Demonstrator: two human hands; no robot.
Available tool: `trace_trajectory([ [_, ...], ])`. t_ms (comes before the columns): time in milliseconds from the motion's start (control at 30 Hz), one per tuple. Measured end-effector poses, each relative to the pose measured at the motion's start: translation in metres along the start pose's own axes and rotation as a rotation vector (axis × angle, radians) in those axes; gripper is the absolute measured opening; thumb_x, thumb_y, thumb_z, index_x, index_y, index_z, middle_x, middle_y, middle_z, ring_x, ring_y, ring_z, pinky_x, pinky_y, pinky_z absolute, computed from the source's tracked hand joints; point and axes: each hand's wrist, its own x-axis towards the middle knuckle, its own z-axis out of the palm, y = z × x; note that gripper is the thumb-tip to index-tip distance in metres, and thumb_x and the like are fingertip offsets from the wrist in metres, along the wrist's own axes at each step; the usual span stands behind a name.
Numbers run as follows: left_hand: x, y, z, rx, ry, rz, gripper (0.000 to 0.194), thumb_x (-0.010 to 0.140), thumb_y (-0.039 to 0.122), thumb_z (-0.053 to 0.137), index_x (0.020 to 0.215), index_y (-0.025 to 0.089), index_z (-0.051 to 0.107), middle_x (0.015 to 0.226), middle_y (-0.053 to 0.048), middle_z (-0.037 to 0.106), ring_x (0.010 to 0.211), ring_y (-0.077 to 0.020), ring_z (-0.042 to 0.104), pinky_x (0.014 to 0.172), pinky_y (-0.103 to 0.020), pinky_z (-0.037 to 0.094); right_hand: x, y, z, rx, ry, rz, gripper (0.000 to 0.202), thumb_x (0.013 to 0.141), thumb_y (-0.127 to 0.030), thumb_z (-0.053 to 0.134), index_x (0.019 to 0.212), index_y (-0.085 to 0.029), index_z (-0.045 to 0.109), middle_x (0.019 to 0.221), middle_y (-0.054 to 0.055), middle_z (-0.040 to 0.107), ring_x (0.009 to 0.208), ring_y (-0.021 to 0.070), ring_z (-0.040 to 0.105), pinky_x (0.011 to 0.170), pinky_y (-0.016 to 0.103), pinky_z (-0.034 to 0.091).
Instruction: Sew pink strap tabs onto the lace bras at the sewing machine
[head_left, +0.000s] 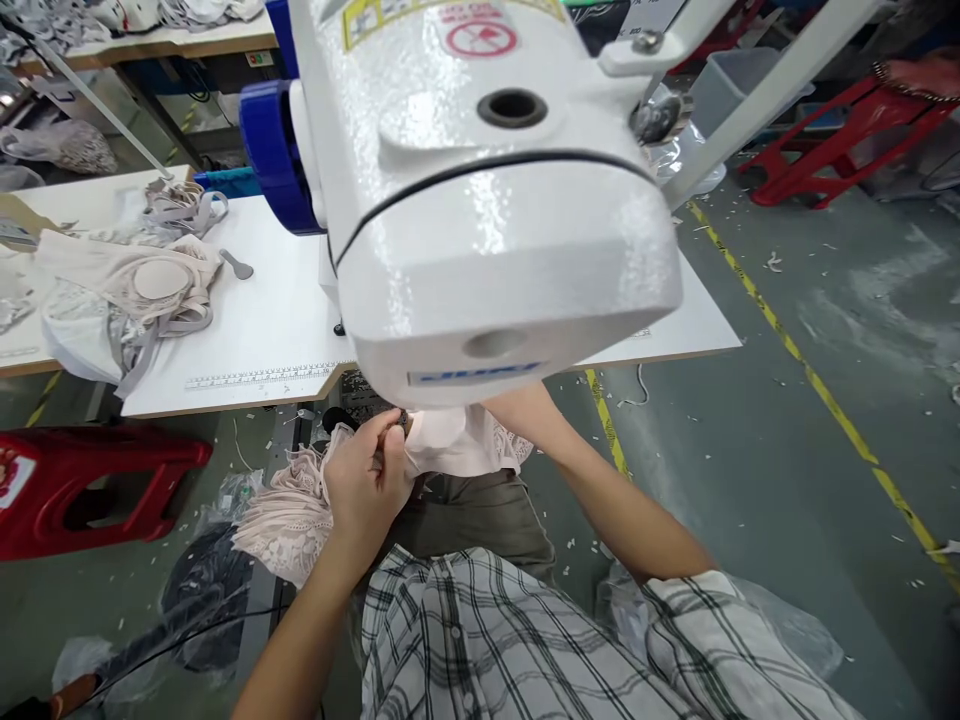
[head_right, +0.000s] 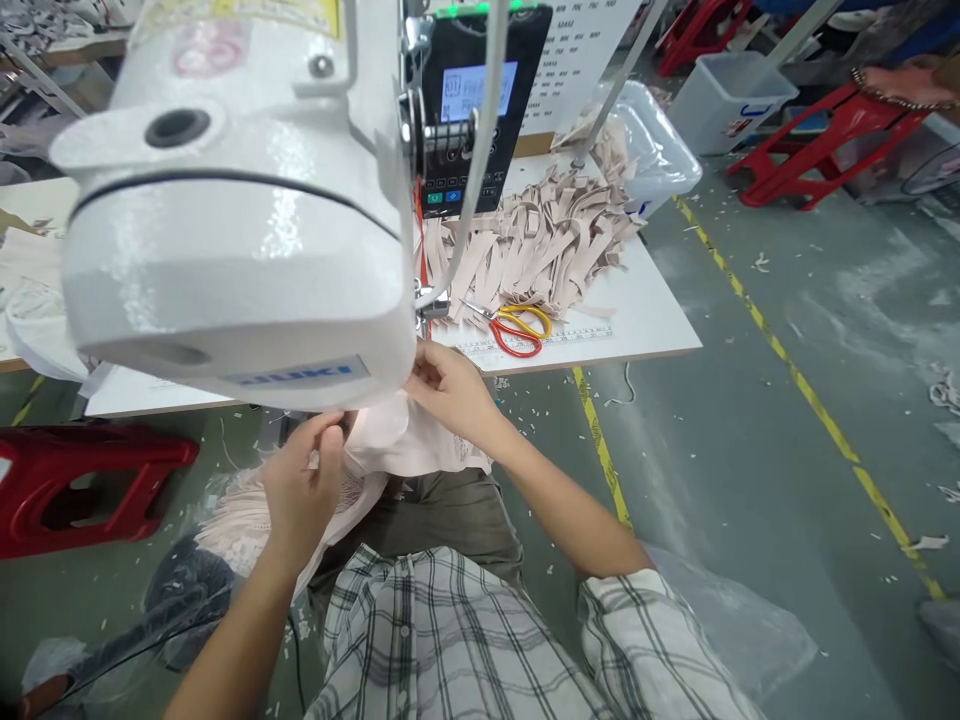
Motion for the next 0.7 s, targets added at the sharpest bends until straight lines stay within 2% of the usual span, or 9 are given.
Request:
trace_trajectory([
  [133,0.001,0.001,-0.001,-0.161,-0.098,-0.167,0.029,0.096,0.039,0.050,0.110,0.019,0.065,0.094,-0.006,0.074,0.082,-0.0170,0.069,0.054,-0.021,0.046,-0.001,0.000,-0.001,0.083,-0.023,0.028,0.022,0.083,-0.039,0.067,0.095,-0.020,0.064,0.083,0.002,0.063,0.073,0.0164,0.055,0.070,0.030,0.048],
  [233,0.004,0.004,-0.003,-0.252,-0.214,-0.260,0.028,0.092,0.043,0.056,0.106,0.020,0.059,0.092,-0.004,0.070,0.082,-0.0165,0.066,0.054,-0.021,0.045,-0.005,-0.001,0.001,0.174,-0.036,0.094,0.029,0.080,-0.043,0.071,0.096,-0.020,0.063,0.087,0.003,0.064,0.076,0.0172,0.057,0.074,0.032,0.050],
  [333,0.005,0.006,-0.006,-0.263,-0.384,-0.273,0.025,0.087,0.045,0.063,0.091,0.020,0.058,0.083,0.000,0.065,0.074,-0.0146,0.061,0.059,-0.022,0.044,-0.019,0.002,0.007,0.362,-0.032,0.208,0.034,0.077,-0.046,0.074,0.096,-0.021,0.061,0.092,0.004,0.065,0.085,0.0181,0.060,0.078,0.031,0.052],
  [400,0.003,0.006,-0.007,-0.295,-0.485,-0.254,0.025,0.087,0.044,0.063,0.081,0.020,0.057,0.073,0.002,0.059,0.067,-0.0129,0.055,0.058,-0.022,0.042,-0.033,0.005,0.013,0.545,-0.036,0.291,0.036,0.076,-0.045,0.076,0.096,-0.021,0.059,0.092,0.003,0.063,0.086,0.0165,0.060,0.075,0.028,0.051],
  [500,-0.001,0.006,-0.008,-0.333,-0.569,-0.221,0.026,0.091,0.041,0.059,0.076,0.020,0.056,0.069,0.002,0.056,0.063,-0.0122,0.051,0.054,-0.022,0.038,-0.059,0.008,0.021,0.769,-0.088,0.414,0.040,0.076,-0.045,0.076,0.104,-0.023,0.057,0.093,0.001,0.061,0.078,0.0131,0.058,0.064,0.023,0.048],
  [567,-0.004,0.006,-0.010,-0.328,-0.604,-0.216,0.025,0.092,0.040,0.057,0.078,0.020,0.057,0.072,0.001,0.057,0.065,-0.0124,0.051,0.054,-0.021,0.038,-0.073,0.008,0.025,0.835,-0.134,0.455,0.037,0.079,-0.046,0.075,0.103,-0.024,0.058,0.088,0.000,0.060,0.071,0.0115,0.056,0.058,0.021,0.044],
  [633,-0.006,0.007,-0.013,-0.333,-0.651,-0.233,0.024,0.092,0.040,0.056,0.081,0.019,0.059,0.074,0.001,0.059,0.066,-0.0124,0.052,0.054,-0.021,0.038,-0.083,0.011,0.026,0.801,-0.145,0.402,0.028,0.084,-0.045,0.071,0.097,-0.023,0.059,0.080,-0.002,0.058,0.066,0.0107,0.055,0.058,0.022,0.044],
  [700,-0.009,0.004,-0.020,-0.377,-0.785,-0.235,0.026,0.093,0.041,0.056,0.081,0.018,0.062,0.071,0.001,0.059,0.063,-0.0117,0.051,0.054,-0.021,0.036,-0.088,0.024,0.023,0.621,-0.168,0.239,0.020,0.089,-0.042,0.065,0.092,-0.023,0.062,0.079,-0.001,0.061,0.068,0.0125,0.057,0.064,0.025,0.047],
])
